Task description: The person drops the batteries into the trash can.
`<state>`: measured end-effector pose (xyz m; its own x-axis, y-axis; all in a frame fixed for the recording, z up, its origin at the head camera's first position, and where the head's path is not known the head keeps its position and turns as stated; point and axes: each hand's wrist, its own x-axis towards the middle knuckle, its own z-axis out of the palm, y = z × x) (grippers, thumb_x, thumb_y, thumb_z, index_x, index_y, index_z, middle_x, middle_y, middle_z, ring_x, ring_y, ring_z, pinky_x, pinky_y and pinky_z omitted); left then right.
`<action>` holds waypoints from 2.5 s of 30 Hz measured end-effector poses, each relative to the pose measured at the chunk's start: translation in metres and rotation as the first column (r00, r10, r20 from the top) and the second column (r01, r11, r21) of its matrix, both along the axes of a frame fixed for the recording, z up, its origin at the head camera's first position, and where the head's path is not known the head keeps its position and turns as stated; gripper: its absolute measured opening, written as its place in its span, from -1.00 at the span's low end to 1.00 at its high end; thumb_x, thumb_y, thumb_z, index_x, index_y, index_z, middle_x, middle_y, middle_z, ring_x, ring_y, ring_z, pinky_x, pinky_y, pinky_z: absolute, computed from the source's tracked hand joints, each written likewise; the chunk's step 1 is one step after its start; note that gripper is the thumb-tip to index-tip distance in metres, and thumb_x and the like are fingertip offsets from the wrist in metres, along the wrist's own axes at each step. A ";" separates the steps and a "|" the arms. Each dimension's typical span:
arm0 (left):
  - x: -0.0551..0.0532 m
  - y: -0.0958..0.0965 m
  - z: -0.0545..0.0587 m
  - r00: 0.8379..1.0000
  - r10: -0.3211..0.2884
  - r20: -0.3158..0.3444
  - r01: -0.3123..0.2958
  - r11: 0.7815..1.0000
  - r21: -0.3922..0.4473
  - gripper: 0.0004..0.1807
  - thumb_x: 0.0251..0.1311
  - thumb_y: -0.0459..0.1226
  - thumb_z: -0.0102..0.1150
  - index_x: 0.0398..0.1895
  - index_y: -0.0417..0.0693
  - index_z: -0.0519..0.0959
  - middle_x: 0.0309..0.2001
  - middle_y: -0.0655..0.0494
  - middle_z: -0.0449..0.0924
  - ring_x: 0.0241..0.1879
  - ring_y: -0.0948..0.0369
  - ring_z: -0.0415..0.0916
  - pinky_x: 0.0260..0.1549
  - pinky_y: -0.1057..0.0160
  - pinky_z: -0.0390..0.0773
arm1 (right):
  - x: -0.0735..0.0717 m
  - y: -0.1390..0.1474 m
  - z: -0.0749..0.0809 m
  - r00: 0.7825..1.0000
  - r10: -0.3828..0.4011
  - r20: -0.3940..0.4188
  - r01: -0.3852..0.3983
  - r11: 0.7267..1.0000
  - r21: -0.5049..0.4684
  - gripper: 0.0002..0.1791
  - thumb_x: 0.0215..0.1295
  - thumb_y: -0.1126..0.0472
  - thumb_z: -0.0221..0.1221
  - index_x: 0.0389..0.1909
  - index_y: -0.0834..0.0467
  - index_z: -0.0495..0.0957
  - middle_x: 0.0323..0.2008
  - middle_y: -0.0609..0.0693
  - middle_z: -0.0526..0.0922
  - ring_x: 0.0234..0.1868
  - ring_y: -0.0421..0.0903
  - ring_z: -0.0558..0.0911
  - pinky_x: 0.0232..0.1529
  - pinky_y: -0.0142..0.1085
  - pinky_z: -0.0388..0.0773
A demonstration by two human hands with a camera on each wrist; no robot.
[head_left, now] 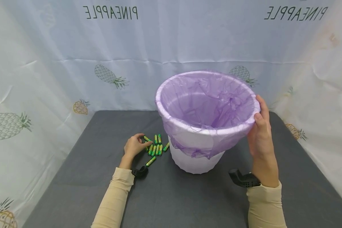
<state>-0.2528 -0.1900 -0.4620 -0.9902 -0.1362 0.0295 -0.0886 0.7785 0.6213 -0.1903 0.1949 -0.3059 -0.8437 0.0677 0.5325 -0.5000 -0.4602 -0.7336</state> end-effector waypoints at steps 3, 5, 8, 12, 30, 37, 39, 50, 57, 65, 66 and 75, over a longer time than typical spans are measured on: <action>0.000 0.002 0.000 1.000 0.018 -0.006 -0.018 1.000 -0.007 -0.32 -0.01 0.08 0.39 0.14 -0.11 0.55 -0.59 0.19 0.37 -0.68 0.29 0.17 -0.70 0.36 0.12 | -0.001 0.001 -0.001 1.000 -0.010 0.013 0.010 1.000 0.001 -0.29 0.27 0.06 0.17 0.40 0.08 0.14 0.32 0.04 0.23 0.29 -0.08 0.29 0.18 -0.38 0.35; 0.000 0.003 0.001 0.999 0.030 -0.010 -0.030 1.000 -0.006 -0.33 -0.01 0.08 0.39 0.12 -0.11 0.57 -0.57 0.19 0.37 -0.68 0.29 0.17 -0.70 0.36 0.13 | -0.001 0.002 -0.002 0.999 -0.020 0.025 0.020 1.000 0.000 -0.24 0.26 0.05 0.17 0.42 0.09 0.10 0.34 0.04 0.21 0.30 -0.08 0.28 0.18 -0.39 0.34; 0.001 0.002 -0.001 0.999 0.042 -0.014 -0.042 0.999 -0.010 -0.35 0.00 0.06 0.39 0.10 -0.14 0.58 -0.60 0.20 0.33 -0.69 0.29 0.13 -0.70 0.36 0.10 | -0.002 0.002 -0.003 0.998 -0.041 0.046 0.041 0.999 0.002 -0.21 0.25 0.03 0.19 0.44 0.07 0.08 0.35 0.03 0.20 0.31 -0.07 0.27 0.17 -0.39 0.35; 0.001 0.000 -0.001 0.999 0.052 -0.017 -0.052 0.999 -0.001 -0.37 0.00 0.03 0.39 0.07 -0.19 0.59 -0.68 0.23 0.24 -0.73 0.30 0.06 -0.72 0.36 0.05 | -0.001 0.001 -0.002 0.997 -0.055 0.055 0.054 0.998 0.010 -0.26 0.25 0.03 0.19 0.42 0.03 0.15 0.34 0.02 0.22 0.27 -0.08 0.30 0.15 -0.39 0.36; 0.013 -0.021 0.042 0.986 -0.026 -0.166 0.049 0.990 0.134 -0.47 0.16 -0.13 0.29 0.13 -0.28 0.53 -0.58 0.19 0.25 -0.69 0.35 0.07 -0.55 0.34 0.18 | 0.010 0.013 -0.001 0.983 -0.171 -0.066 0.178 0.978 0.111 -0.52 0.39 0.20 0.10 0.31 0.14 0.37 -0.26 -0.12 0.58 -0.23 -0.28 0.54 -0.15 -0.52 0.47; 0.020 -0.019 0.062 0.961 -0.088 -0.263 0.134 0.977 0.165 -0.54 0.13 -0.19 0.34 0.05 -0.24 0.57 -0.57 0.17 0.23 -0.69 0.39 0.02 -0.51 0.36 0.20 | 0.018 0.018 -0.001 0.920 -0.354 -0.166 0.385 0.894 0.229 -0.60 0.38 0.37 0.03 0.23 0.25 0.47 -0.29 -0.18 0.71 -0.27 -0.35 0.68 -0.11 -0.59 0.55; 0.022 -0.018 0.067 0.949 -0.113 -0.294 0.166 0.973 0.160 -0.56 0.12 -0.20 0.35 0.03 -0.23 0.59 -0.57 0.16 0.23 -0.69 0.41 0.02 -0.50 0.36 0.21 | 0.019 0.019 0.000 0.916 -0.366 -0.164 0.397 0.885 0.244 -0.59 0.36 0.39 0.05 0.22 0.28 0.47 -0.24 -0.17 0.74 -0.25 -0.35 0.71 -0.11 -0.59 0.56; 0.039 -0.009 0.095 0.888 -0.142 -0.438 0.272 0.929 0.251 -0.61 0.08 -0.32 0.35 0.01 -0.24 0.60 -0.51 0.15 0.22 -0.63 0.39 0.02 -0.53 0.38 0.16 | 0.018 0.016 0.002 0.953 -0.282 -0.110 0.300 0.930 0.214 -0.56 0.36 0.40 0.03 0.26 0.26 0.43 -0.27 -0.13 0.72 -0.19 -0.29 0.68 -0.08 -0.54 0.58; 0.050 0.001 0.115 0.826 -0.140 -0.546 0.319 0.914 0.249 -0.62 0.05 -0.39 0.35 -0.01 -0.24 0.62 -0.51 0.18 0.24 -0.61 0.41 0.05 -0.54 0.40 0.15 | 0.017 0.012 0.003 0.982 -0.188 -0.025 0.190 0.972 0.141 -0.54 0.42 0.32 0.00 0.32 0.15 0.34 -0.11 -0.06 0.63 -0.07 -0.25 0.63 -0.11 -0.50 0.59; 0.055 0.010 0.134 0.762 -0.165 -0.627 0.364 0.909 0.204 -0.60 -0.01 -0.41 0.35 -0.02 -0.24 0.61 -0.52 0.08 0.24 -0.55 0.21 0.13 -0.48 0.37 0.18 | 0.014 0.010 0.002 0.992 -0.122 -0.007 0.122 0.990 0.068 -0.48 0.43 0.18 0.04 0.38 0.13 0.28 -0.03 -0.04 0.59 -0.08 -0.25 0.64 -0.13 -0.47 0.59; 0.056 0.011 0.135 0.756 -0.167 -0.633 0.368 0.908 0.201 -0.60 -0.01 -0.41 0.34 -0.02 -0.24 0.61 -0.52 0.07 0.24 -0.55 0.20 0.13 -0.47 0.35 0.19 | 0.014 0.010 0.002 0.994 -0.107 -0.014 0.108 0.991 0.080 -0.49 0.43 0.19 0.04 0.37 0.12 0.29 0.00 -0.05 0.57 -0.08 -0.26 0.64 -0.13 -0.47 0.58; 0.058 0.015 0.152 0.727 -0.175 -0.664 0.409 0.887 0.214 -0.58 -0.05 -0.43 0.32 -0.02 -0.26 0.61 -0.54 0.11 0.22 -0.52 0.27 0.13 -0.47 0.35 0.17 | 0.011 0.013 0.000 0.998 -0.063 0.008 0.061 0.986 0.153 -0.53 0.41 0.19 0.01 0.33 0.01 0.32 0.04 -0.05 0.53 -0.05 -0.26 0.59 -0.16 -0.45 0.56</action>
<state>-0.1952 -0.1746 -0.3103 -0.7594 0.0399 0.6494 0.5967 0.4404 0.6708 -0.1792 0.2082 -0.3060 -0.8471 0.0390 0.5300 -0.5143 -0.3108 -0.7993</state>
